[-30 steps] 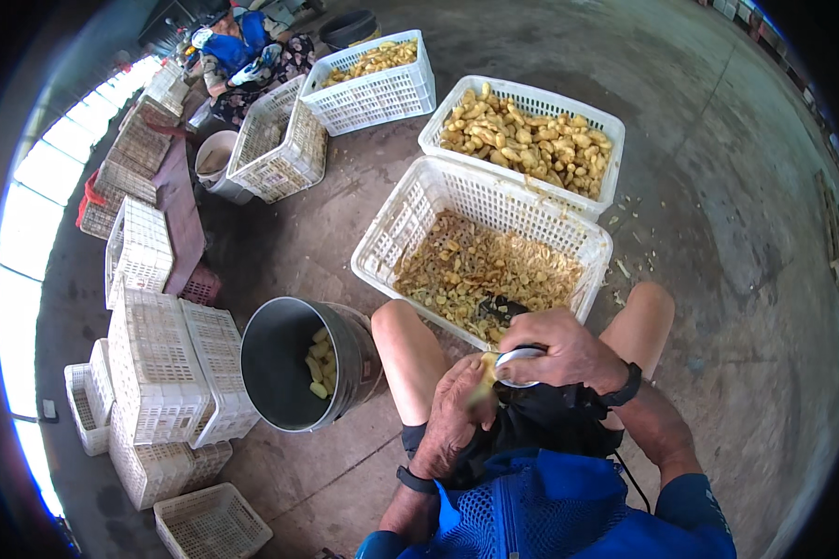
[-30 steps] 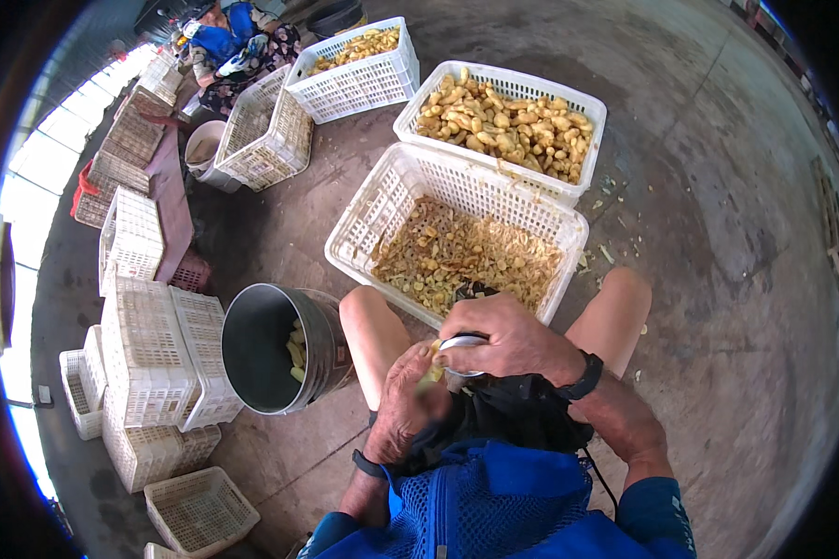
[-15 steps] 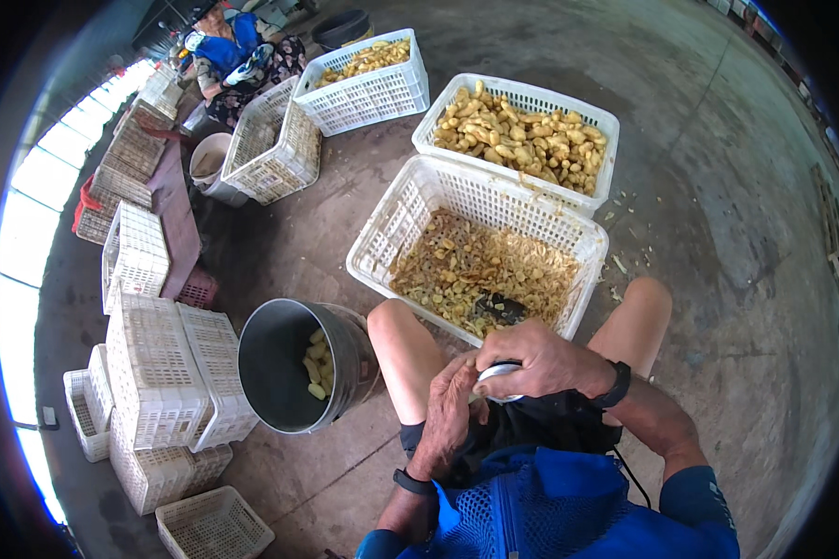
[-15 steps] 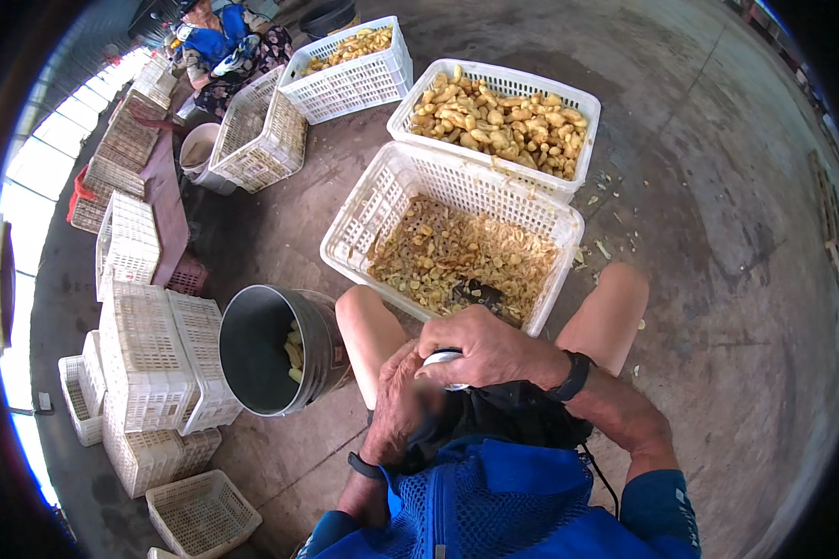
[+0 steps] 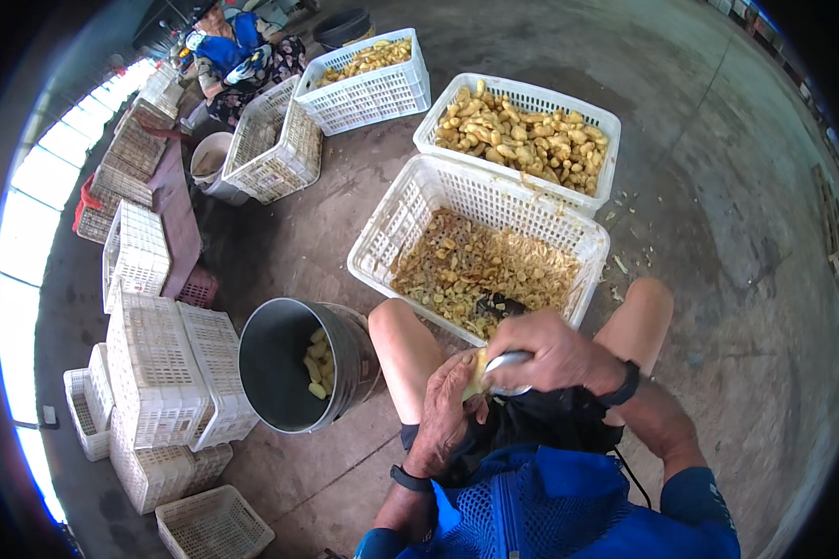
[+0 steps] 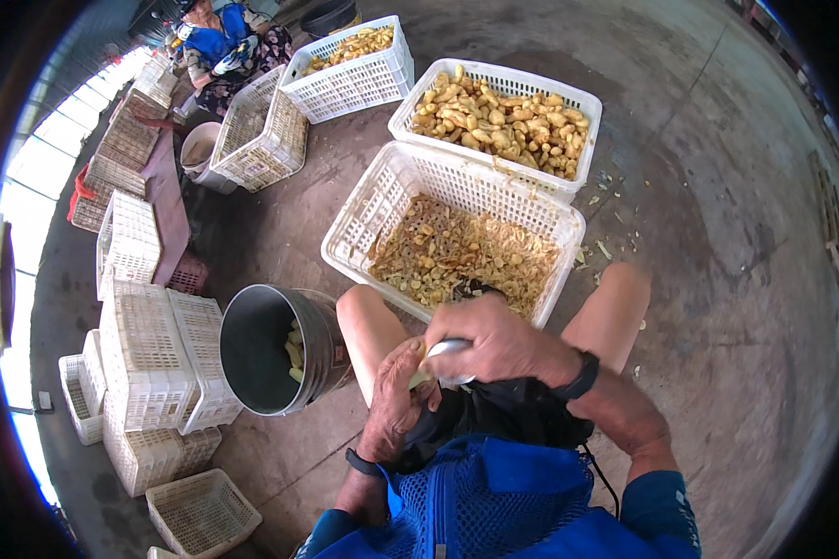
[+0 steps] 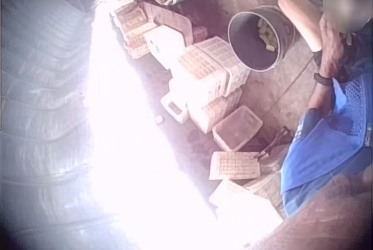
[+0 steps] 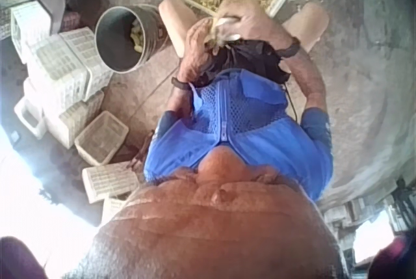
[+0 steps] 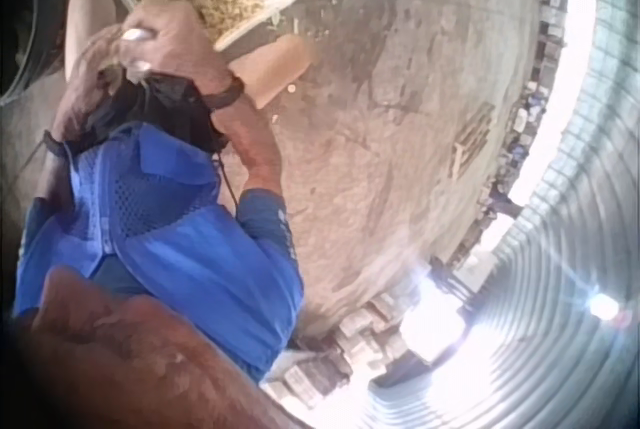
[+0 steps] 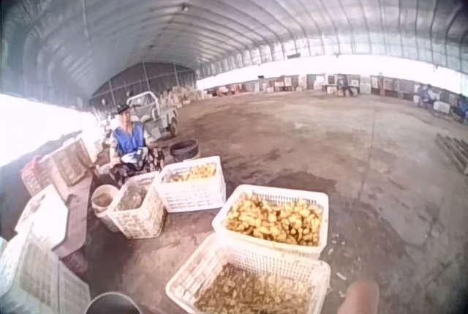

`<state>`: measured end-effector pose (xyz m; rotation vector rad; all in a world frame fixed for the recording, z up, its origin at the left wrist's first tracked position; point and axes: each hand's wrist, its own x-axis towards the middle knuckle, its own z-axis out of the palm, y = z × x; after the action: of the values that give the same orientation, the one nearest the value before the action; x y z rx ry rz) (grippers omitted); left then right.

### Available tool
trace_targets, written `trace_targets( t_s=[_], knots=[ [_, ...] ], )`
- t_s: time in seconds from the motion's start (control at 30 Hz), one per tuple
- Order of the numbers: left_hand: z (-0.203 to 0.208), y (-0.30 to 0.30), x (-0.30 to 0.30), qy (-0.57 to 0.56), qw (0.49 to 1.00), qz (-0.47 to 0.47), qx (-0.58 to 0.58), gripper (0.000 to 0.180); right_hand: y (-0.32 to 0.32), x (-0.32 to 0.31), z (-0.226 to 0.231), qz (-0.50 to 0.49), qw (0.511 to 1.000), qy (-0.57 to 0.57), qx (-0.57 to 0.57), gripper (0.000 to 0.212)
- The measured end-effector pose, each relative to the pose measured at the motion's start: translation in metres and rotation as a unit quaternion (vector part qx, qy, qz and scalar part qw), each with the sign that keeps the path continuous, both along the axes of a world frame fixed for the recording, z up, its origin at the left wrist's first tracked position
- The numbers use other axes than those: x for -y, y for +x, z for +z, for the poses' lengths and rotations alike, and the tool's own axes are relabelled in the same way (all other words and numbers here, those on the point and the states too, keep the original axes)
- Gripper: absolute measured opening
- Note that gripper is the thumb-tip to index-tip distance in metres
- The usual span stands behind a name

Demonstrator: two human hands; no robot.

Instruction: The person peels ginger roots using a metal scraper and a cleaver, then places the processed roots into a metal bucket.

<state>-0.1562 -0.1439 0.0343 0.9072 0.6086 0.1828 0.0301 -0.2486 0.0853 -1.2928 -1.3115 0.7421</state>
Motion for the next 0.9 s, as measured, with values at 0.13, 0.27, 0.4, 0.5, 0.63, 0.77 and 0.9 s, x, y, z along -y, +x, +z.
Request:
trace_targets(
  t_s=[0.13, 0.27, 0.4, 0.5, 0.63, 0.77, 0.9],
  knots=[
    [0.003, 0.003, 0.000, 0.035, 0.999, -0.008, -0.023, 0.040, -0.009, -0.008, -0.017, 0.010, 0.997, 0.013, 0.082, 0.024],
    [0.011, -0.008, 0.000, 0.069, 0.996, -0.005, -0.048, 0.041, 0.023, -0.005, 0.006, -0.112, 0.991, -0.045, 0.063, 0.017],
    [0.011, -0.005, 0.002, 0.123, 0.991, -0.024, -0.044, 0.044, 0.028, 0.001, 0.017, -0.081, 0.994, -0.037, 0.069, 0.019],
    [0.004, -0.006, 0.004, 0.132, 0.990, -0.021, -0.046, 0.044, -0.004, -0.009, -0.001, -0.017, 0.998, -0.047, 0.042, 0.024],
    [0.012, -0.008, 0.000, 0.200, 0.975, -0.090, -0.044, 0.043, 0.021, -0.011, -0.005, -0.105, 0.982, -0.025, 0.158, 0.024],
    [0.021, -0.011, 0.002, 0.149, 0.986, -0.057, -0.037, 0.042, 0.036, 0.002, 0.026, -0.113, 0.989, -0.093, 0.023, 0.019],
    [0.007, -0.009, -0.002, 0.017, 0.996, -0.081, 0.036, 0.044, 0.009, -0.004, 0.004, -0.019, 0.998, -0.026, 0.051, 0.026]
  ],
)
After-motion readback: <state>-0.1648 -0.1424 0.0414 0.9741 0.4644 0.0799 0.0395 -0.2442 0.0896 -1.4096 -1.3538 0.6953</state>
